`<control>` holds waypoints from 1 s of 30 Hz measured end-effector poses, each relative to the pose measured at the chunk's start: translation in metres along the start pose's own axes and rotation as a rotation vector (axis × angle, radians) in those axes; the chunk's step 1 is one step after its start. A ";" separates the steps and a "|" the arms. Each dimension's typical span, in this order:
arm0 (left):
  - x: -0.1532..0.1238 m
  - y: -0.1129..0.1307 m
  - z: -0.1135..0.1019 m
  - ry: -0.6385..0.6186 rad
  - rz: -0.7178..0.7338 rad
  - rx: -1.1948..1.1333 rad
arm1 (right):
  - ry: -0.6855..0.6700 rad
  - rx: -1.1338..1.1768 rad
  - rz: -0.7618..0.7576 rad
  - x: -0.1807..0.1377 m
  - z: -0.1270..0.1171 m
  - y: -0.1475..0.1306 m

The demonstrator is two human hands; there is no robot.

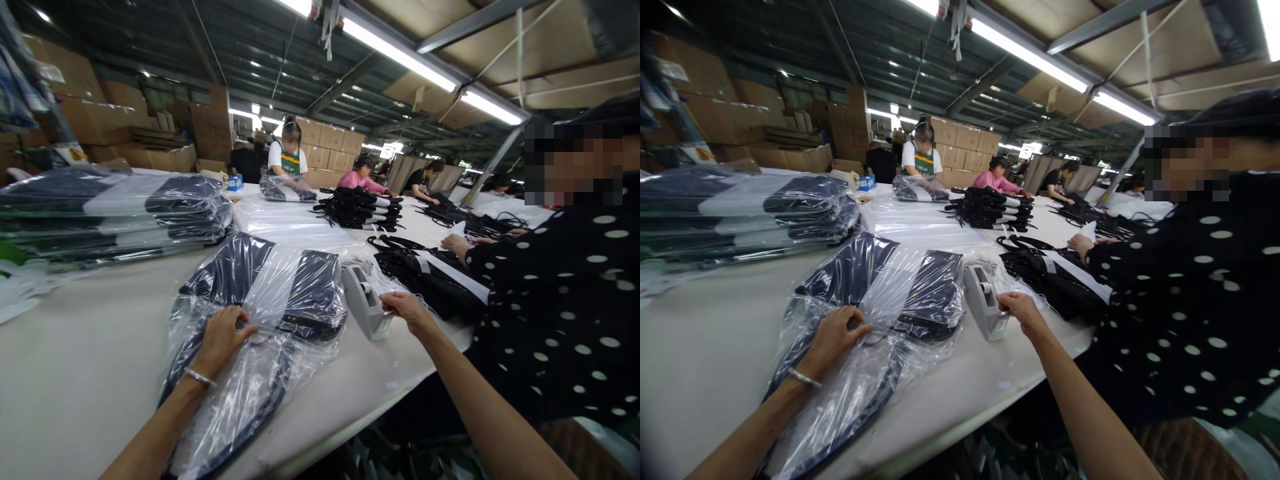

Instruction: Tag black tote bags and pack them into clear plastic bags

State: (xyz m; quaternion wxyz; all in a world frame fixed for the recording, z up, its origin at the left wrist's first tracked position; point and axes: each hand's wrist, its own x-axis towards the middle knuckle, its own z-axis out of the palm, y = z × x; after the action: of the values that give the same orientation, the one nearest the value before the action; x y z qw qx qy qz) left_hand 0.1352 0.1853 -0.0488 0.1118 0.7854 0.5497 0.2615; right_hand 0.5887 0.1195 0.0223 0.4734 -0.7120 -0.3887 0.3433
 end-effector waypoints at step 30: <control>-0.007 0.014 -0.004 0.073 -0.074 -0.023 | -0.366 -0.461 -0.191 -0.067 0.007 -0.035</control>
State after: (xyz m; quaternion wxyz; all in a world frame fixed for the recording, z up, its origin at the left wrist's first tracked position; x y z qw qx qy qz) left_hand 0.1421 0.1738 -0.0408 0.1103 0.7530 0.5793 0.2919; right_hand 0.5433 0.0719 0.0611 0.2517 -0.6871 -0.6004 0.3225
